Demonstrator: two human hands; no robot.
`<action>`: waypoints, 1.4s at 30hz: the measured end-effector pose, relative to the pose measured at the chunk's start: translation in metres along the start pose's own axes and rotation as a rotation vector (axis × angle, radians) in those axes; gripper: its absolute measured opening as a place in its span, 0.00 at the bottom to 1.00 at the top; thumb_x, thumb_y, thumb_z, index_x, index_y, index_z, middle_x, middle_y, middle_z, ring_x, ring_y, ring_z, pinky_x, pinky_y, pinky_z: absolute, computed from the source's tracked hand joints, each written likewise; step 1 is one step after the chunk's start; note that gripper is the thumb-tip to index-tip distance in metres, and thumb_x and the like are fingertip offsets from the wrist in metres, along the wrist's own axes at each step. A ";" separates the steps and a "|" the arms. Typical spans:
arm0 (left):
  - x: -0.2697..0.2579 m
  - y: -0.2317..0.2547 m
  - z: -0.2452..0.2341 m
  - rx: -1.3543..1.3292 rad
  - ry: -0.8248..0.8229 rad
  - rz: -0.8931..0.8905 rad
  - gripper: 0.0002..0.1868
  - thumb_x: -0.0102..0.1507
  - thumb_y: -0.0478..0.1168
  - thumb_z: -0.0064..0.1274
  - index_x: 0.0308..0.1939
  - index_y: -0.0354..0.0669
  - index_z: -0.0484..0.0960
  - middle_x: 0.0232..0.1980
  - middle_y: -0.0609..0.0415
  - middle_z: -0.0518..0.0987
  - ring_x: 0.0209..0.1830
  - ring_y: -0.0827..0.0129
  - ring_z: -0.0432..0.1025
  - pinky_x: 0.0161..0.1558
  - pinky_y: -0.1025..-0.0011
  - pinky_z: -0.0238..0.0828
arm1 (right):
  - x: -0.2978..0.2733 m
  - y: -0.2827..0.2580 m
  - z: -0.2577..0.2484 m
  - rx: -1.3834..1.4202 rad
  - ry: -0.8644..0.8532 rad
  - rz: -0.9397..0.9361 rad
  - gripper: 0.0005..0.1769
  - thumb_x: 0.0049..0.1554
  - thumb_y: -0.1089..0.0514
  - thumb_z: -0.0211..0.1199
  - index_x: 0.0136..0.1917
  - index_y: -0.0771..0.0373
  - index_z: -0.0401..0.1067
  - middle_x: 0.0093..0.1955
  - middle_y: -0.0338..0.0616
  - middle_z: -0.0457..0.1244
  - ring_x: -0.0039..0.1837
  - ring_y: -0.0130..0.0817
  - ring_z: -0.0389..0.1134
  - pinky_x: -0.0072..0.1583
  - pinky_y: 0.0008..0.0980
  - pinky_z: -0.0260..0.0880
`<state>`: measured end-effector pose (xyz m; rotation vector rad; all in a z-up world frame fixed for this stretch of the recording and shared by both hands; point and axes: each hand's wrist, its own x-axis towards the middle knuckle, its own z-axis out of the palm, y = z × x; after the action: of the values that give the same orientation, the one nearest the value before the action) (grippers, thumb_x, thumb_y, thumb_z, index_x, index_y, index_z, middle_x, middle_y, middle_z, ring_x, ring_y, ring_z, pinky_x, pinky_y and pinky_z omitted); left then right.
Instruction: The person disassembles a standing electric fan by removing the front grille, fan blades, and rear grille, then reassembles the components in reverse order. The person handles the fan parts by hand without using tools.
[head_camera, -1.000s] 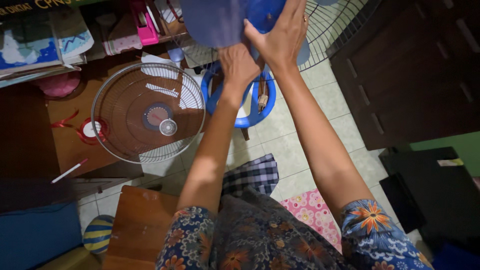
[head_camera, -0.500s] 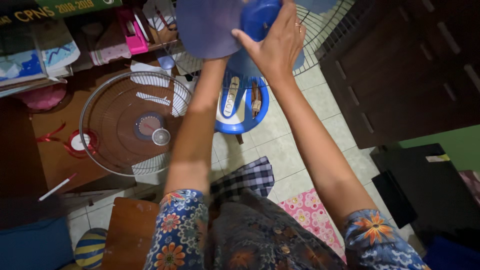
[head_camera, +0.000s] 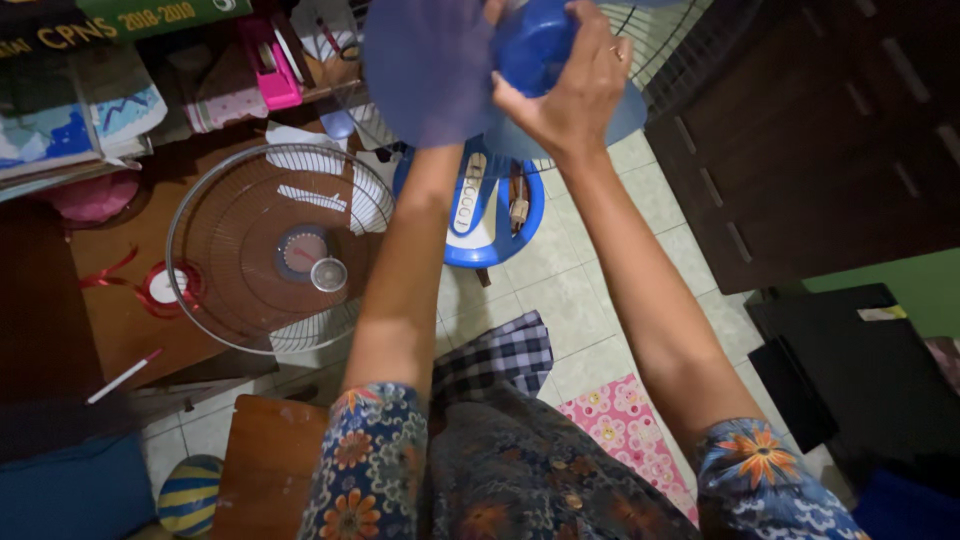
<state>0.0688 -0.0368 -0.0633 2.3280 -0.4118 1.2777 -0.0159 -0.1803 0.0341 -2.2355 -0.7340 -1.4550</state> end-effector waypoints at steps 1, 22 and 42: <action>0.000 0.000 0.000 -0.005 -0.001 0.000 0.21 0.57 0.44 0.44 0.54 0.48 0.65 0.52 0.51 0.66 0.53 0.61 0.59 0.56 0.62 0.49 | -0.001 0.001 -0.003 0.001 -0.013 0.017 0.44 0.37 0.45 0.73 0.56 0.66 0.53 0.50 0.47 0.56 0.50 0.40 0.60 0.52 0.38 0.52; 0.009 0.007 0.003 -0.003 0.016 -0.031 0.16 0.55 0.48 0.48 0.44 0.49 0.69 0.43 0.50 0.68 0.44 0.58 0.61 0.47 0.59 0.53 | -0.006 -0.005 -0.005 0.138 -0.037 0.247 0.41 0.37 0.46 0.75 0.54 0.64 0.54 0.47 0.47 0.57 0.48 0.43 0.61 0.52 0.36 0.59; -0.002 -0.002 -0.004 -0.010 -0.016 -0.019 0.15 0.52 0.53 0.53 0.34 0.49 0.73 0.34 0.49 0.69 0.35 0.56 0.64 0.38 0.56 0.56 | 0.000 0.009 -0.016 0.028 0.023 -0.102 0.46 0.34 0.43 0.76 0.54 0.68 0.54 0.44 0.50 0.58 0.44 0.44 0.61 0.49 0.39 0.61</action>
<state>0.0657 -0.0326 -0.0637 2.3296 -0.4003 1.2456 -0.0219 -0.1967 0.0398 -2.1858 -0.8668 -1.5046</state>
